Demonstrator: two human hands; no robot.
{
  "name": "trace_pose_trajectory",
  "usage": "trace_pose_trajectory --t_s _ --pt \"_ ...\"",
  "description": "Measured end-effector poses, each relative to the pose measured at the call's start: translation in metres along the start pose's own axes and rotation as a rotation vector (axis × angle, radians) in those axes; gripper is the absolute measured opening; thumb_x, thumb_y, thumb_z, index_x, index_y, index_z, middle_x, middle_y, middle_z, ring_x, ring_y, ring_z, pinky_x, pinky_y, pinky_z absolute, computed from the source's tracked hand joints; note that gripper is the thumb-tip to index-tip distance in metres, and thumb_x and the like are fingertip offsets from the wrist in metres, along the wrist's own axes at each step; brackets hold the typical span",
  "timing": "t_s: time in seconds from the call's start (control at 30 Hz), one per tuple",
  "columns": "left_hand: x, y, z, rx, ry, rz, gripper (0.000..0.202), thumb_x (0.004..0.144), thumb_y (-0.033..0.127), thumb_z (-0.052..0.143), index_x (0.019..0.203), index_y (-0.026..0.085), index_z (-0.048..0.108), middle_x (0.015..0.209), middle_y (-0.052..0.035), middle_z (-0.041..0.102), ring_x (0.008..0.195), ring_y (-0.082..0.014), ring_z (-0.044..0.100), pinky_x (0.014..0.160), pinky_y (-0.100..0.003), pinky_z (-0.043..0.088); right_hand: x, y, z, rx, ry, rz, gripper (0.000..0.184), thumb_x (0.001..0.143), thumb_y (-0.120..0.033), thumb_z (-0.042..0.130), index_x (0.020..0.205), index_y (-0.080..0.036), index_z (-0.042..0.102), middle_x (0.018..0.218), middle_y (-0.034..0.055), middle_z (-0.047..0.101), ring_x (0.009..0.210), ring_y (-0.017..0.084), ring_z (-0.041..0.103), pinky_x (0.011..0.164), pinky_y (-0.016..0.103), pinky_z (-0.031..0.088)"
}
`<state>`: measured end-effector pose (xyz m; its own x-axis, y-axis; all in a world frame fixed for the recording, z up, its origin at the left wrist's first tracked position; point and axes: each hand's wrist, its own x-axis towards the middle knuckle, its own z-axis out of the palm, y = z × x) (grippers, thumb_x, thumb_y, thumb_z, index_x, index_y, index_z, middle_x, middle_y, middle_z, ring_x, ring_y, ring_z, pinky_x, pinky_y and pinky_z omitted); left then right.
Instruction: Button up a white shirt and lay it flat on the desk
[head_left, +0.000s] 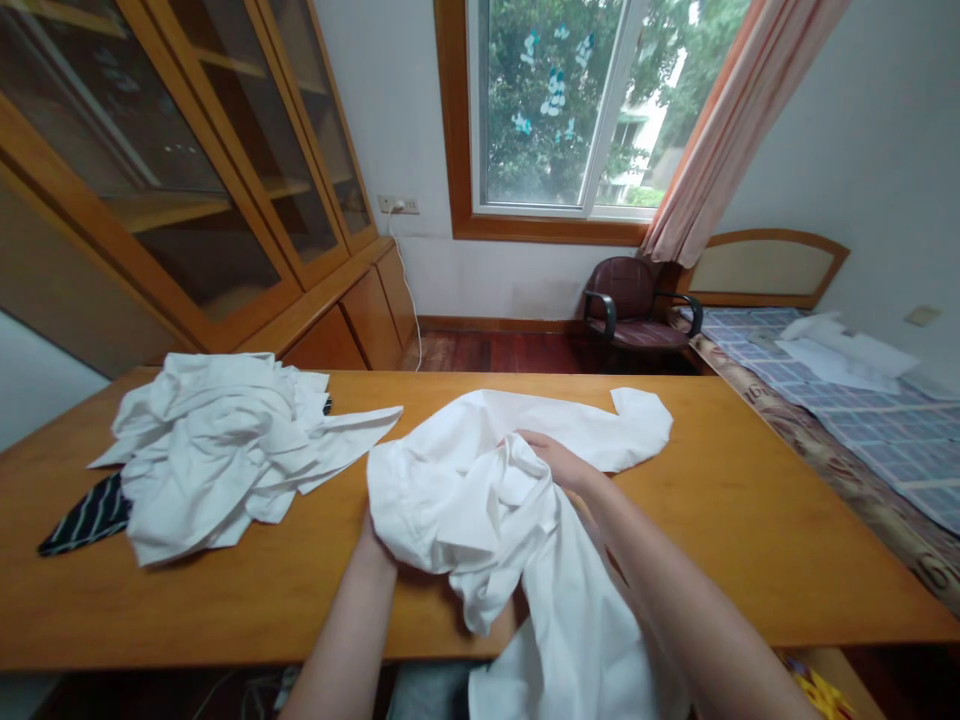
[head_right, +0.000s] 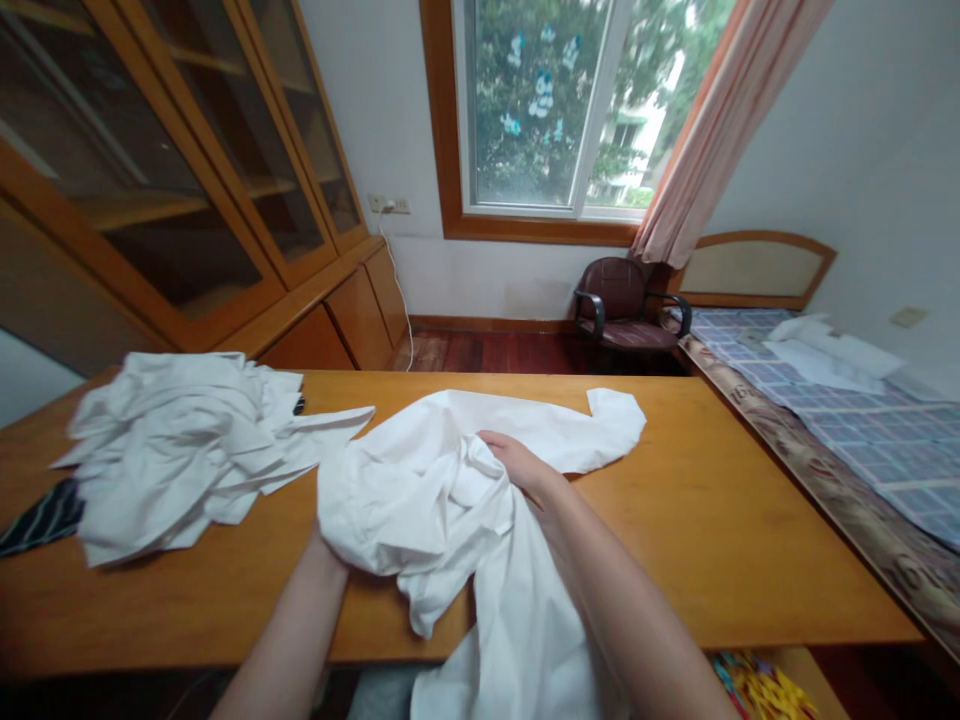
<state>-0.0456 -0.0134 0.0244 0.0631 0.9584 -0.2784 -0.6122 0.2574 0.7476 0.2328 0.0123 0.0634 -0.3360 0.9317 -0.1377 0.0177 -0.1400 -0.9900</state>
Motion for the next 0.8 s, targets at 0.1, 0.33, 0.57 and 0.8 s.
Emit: trace_pose_trajectory --t_s 0.1,0.33,0.57,0.8 --pt "-0.017 0.022 0.01 -0.164 0.111 0.172 0.028 0.084 0.03 0.056 0.109 0.025 0.068 0.106 -0.004 0.073 0.107 -0.0228 0.067 0.088 -0.031 0.058 0.003 -0.014 -0.021 -0.087 0.231 -0.175 0.025 0.075 -0.034 0.061 0.093 -0.02 0.072 0.094 0.0025 0.072 0.093 0.022 0.063 0.087 0.034 0.047" --pt "-0.048 0.053 0.024 -0.035 0.055 0.186 0.049 0.068 0.013 0.07 0.117 0.02 0.065 0.117 -0.0053 0.07 0.106 -0.0201 0.066 0.081 -0.02 0.059 -0.013 -0.021 -0.068 -0.317 0.786 -0.264 0.038 0.079 -0.038 0.054 0.108 -0.019 0.069 0.106 0.0095 0.066 0.097 0.025 0.06 0.094 0.043 0.046" --pt "-0.049 0.051 0.044 0.202 -0.13 0.168 0.065 0.07 0.023 0.075 0.132 0.026 0.057 0.136 -0.0078 0.059 0.125 -0.03 0.055 0.1 -0.036 0.054 -0.05 -0.024 -0.031 -0.749 0.4 -0.401 0.058 0.085 -0.047 0.065 0.139 -0.03 0.051 0.15 0.0097 0.039 0.14 0.028 0.035 0.117 0.047 0.027" --pt "-0.014 0.068 0.018 0.428 -0.2 0.067 0.075 0.07 0.021 0.072 0.141 0.023 0.048 0.109 -0.0109 0.071 0.095 -0.0274 0.07 0.089 -0.04 0.055 -0.052 0.041 -0.034 -0.705 0.261 -0.093 0.101 0.07 -0.027 0.075 0.156 -0.026 0.021 0.161 0.0139 0.019 0.149 0.031 0.02 0.119 0.051 0.02"
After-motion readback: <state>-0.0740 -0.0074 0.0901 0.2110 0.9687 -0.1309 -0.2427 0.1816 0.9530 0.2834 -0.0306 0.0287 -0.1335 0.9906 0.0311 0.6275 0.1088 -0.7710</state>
